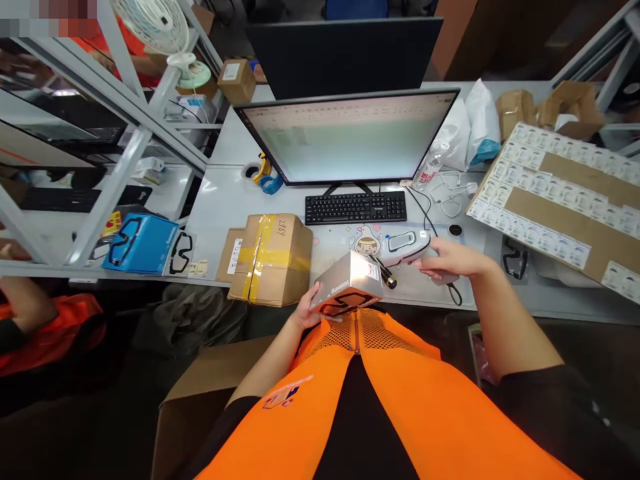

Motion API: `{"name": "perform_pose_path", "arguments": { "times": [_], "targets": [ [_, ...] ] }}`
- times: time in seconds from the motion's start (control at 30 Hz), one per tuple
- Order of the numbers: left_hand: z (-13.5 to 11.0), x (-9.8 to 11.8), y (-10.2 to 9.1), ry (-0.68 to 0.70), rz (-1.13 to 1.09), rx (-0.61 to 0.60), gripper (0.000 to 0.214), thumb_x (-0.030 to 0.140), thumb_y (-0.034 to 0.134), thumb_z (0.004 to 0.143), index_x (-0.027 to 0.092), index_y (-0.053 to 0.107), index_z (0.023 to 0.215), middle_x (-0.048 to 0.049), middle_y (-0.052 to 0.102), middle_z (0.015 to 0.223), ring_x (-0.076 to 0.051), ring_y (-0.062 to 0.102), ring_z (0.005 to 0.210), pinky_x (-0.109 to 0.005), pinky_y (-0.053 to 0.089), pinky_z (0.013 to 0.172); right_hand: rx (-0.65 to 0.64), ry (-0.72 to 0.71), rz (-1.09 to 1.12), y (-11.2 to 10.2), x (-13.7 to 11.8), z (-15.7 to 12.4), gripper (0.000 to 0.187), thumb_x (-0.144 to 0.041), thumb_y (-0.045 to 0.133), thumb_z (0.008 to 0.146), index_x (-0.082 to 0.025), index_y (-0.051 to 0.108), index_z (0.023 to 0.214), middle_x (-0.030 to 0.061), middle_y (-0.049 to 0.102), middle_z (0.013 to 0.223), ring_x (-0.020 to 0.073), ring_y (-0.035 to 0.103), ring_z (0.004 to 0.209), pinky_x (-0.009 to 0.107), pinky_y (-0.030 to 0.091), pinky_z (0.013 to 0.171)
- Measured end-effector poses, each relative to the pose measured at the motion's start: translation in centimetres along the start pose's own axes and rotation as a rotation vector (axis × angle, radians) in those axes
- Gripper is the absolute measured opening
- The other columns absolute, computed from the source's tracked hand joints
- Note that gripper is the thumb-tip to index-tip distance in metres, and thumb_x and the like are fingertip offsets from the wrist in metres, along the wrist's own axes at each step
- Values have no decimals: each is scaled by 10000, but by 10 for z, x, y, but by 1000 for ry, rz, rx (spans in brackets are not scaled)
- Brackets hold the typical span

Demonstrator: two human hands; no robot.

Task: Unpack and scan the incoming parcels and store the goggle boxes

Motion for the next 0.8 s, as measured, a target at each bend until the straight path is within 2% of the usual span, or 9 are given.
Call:
{"name": "perform_pose_path", "arguments": {
  "times": [0.1,0.2,0.3,0.4,0.53,0.63,0.73,0.8],
  "targets": [
    [1,3,9,52,60,36,529,519,643,1036,119,739,1369,-178,829,1176,-365,790,1160,-527,579,1100,-28,24,-28,14,-7,-1,544,-622,862,784,-157,769,1049,-2,620,609,150,565,515,256,433,491],
    [-12,6,12,97,104,52,528,510,721,993,114,755,1339,-181,836,1126,-356,801,1127,-472,582,1092,129,12,-82,14,11,17,597,-676,772,855,-157,752,1149,-1,632,629,164,580,537,268,452,527],
    [-43,12,1,168,99,69,491,501,726,991,120,776,1295,-164,842,1105,-339,804,1119,-447,580,1095,386,38,-278,5,46,45,557,-630,685,923,-166,746,1226,41,706,727,218,667,647,307,510,636],
    [-97,32,-18,322,55,139,449,511,709,989,167,796,1263,-123,842,1157,-320,794,1155,-449,580,1109,572,124,-536,4,85,76,454,-516,644,960,-157,759,1212,137,791,965,306,758,940,347,544,834],
    [-194,87,-38,663,62,407,629,698,704,913,272,764,1373,-132,815,1256,-423,745,1234,-611,605,1055,623,304,-660,23,132,111,532,-439,565,1020,-103,659,1421,235,773,1226,370,742,1179,386,539,962],
    [-263,141,-48,933,137,573,764,828,603,914,340,668,1498,-123,751,1398,-462,712,1271,-702,619,984,682,346,-668,39,155,127,644,-415,504,1043,-43,511,1569,279,703,1394,387,704,1276,421,537,1033],
    [-300,188,-78,1070,161,739,690,789,563,973,318,651,1470,-119,720,1408,-389,731,1223,-633,674,908,764,349,-655,52,169,135,726,-469,482,1037,-20,447,1606,297,656,1465,419,646,1362,477,525,1105],
    [-308,211,-112,1058,141,956,576,675,605,1014,280,644,1431,-116,736,1276,-283,766,1017,-532,708,815,799,342,-654,59,177,139,741,-492,476,1022,-31,454,1602,308,644,1477,439,613,1403,505,510,1146]
  ]
}}
Point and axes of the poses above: each hand's wrist, its own z-axis towards the middle knuckle, its own y-axis out of the palm, x = y × z, the point moved 5 cm from there along z, towards the middle knuckle
